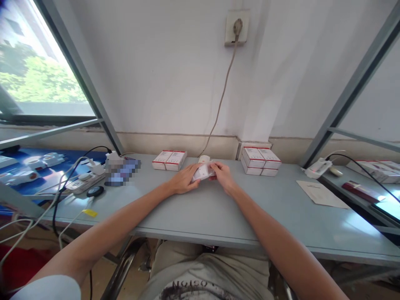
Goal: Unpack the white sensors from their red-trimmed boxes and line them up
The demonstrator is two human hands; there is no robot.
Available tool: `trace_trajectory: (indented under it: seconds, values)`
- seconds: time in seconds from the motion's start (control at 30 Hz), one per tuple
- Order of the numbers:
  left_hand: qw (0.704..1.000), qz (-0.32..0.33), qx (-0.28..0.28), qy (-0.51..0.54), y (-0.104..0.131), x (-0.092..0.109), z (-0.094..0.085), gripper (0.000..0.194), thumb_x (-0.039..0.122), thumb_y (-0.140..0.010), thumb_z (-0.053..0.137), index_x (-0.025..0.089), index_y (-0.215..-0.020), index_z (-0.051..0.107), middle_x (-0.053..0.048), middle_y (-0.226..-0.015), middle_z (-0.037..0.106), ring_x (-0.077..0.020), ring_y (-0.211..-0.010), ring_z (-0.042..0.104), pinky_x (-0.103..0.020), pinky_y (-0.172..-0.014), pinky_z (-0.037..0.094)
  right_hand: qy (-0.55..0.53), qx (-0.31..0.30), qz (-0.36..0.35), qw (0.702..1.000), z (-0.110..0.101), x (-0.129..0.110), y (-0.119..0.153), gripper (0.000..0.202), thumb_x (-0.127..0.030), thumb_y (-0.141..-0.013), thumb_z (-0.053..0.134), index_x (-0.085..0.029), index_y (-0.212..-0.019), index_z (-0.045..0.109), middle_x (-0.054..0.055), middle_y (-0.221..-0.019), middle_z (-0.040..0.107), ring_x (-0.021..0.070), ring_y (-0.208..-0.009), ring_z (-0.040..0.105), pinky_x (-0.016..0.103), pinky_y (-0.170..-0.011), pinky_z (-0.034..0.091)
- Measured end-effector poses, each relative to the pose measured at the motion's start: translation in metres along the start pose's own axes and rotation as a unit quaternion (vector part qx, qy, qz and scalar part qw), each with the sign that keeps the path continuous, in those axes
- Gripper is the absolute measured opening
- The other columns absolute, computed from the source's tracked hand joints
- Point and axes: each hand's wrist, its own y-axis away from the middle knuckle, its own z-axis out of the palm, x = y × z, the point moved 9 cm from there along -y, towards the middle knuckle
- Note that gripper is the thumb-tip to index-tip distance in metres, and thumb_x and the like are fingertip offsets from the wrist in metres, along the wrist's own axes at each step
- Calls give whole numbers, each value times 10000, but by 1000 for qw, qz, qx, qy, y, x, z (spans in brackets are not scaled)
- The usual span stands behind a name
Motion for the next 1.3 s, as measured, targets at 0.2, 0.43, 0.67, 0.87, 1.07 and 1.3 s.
trace_trajectory:
  seconds: [0.2,0.43,0.67,0.87,1.07,1.3]
  values:
    - [999,-35,-33,-15,0,-2,4,701,432,-974,602,226,-1596,353,-164,-1439,620,-351,-1255,666,-469,-942,598,13,20,7,1000,-8,5,-7,274,-437,-710,815,-203,-818,719,-4,-708,697,141,-632,602,252,-580,499]
    - [998,-31,-49,-31,1,1,1,681,399,-970,584,244,-1599,375,-137,-1420,647,-321,-1171,704,-430,-928,582,96,63,-76,991,-20,-5,-13,261,-389,-697,815,-219,-848,685,-19,-765,626,146,-659,550,287,-643,472]
    - [996,-53,-57,-44,1,-6,2,707,406,-955,580,219,-1607,384,-153,-1456,636,-332,-1204,698,-425,-923,583,181,82,-171,965,-23,-29,-5,249,-335,-722,808,-251,-829,599,-40,-754,552,159,-711,492,301,-708,429]
    - [995,-39,-55,-68,0,-3,4,714,410,-941,606,258,-1608,399,-142,-1452,643,-324,-1186,707,-401,-883,590,164,30,-181,969,-9,-32,1,269,-432,-773,815,-247,-797,622,-22,-766,610,152,-699,501,295,-694,435]
    - [992,-46,-60,-96,0,-2,5,706,420,-947,602,230,-1601,417,-148,-1435,657,-339,-1178,716,-409,-891,589,119,-14,-149,982,-5,-19,-6,358,-565,-874,726,-242,-751,632,-2,-710,658,147,-641,503,281,-634,398]
    - [990,-47,-57,-118,0,-3,4,670,438,-959,594,193,-1567,458,-151,-1401,672,-341,-1150,721,-406,-893,576,125,-61,-106,985,1,-12,-6,374,-601,-860,711,-238,-769,707,-14,-707,633,132,-613,480,264,-600,402]
